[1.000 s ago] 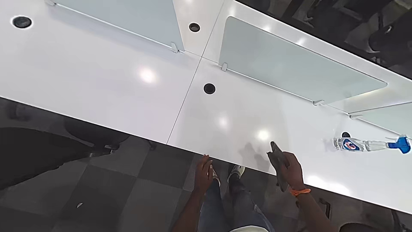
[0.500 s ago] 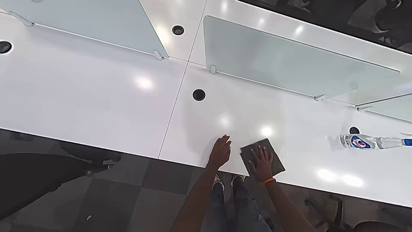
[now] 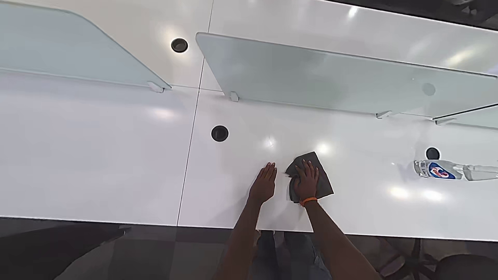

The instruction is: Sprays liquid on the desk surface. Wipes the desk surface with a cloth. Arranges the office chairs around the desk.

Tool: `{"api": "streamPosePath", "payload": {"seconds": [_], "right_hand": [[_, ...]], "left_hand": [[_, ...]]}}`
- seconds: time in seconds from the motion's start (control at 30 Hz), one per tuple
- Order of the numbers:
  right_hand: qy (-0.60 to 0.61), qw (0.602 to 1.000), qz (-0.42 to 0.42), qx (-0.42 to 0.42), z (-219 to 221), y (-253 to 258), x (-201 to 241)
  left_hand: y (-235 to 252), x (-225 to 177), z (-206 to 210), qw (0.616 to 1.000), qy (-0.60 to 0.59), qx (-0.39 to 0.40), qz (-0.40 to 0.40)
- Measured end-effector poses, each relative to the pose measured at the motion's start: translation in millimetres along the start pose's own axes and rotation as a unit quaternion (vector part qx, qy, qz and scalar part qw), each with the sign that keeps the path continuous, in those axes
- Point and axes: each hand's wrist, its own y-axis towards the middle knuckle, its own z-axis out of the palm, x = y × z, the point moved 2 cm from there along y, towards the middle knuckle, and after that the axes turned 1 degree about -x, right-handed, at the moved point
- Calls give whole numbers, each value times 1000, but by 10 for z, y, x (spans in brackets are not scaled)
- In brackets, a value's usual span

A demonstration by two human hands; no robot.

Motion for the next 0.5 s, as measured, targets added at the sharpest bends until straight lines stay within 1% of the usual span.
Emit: {"api": "streamPosePath", "payload": {"seconds": [0.13, 0.27, 0.4, 0.5], "right_hand": [[10, 1000, 11, -5, 29, 322, 38], [-5, 1000, 26, 12, 39, 737, 87], [-22, 999, 26, 17, 106, 1348, 172], [-30, 999, 40, 15, 132, 1690, 230]], "left_hand": [[-24, -2, 5, 999, 29, 3, -16], [-21, -1, 1, 999, 43, 16, -18], [5, 30, -24, 999, 38, 14, -20], [-35, 16, -4, 999, 24, 20, -19]]}}
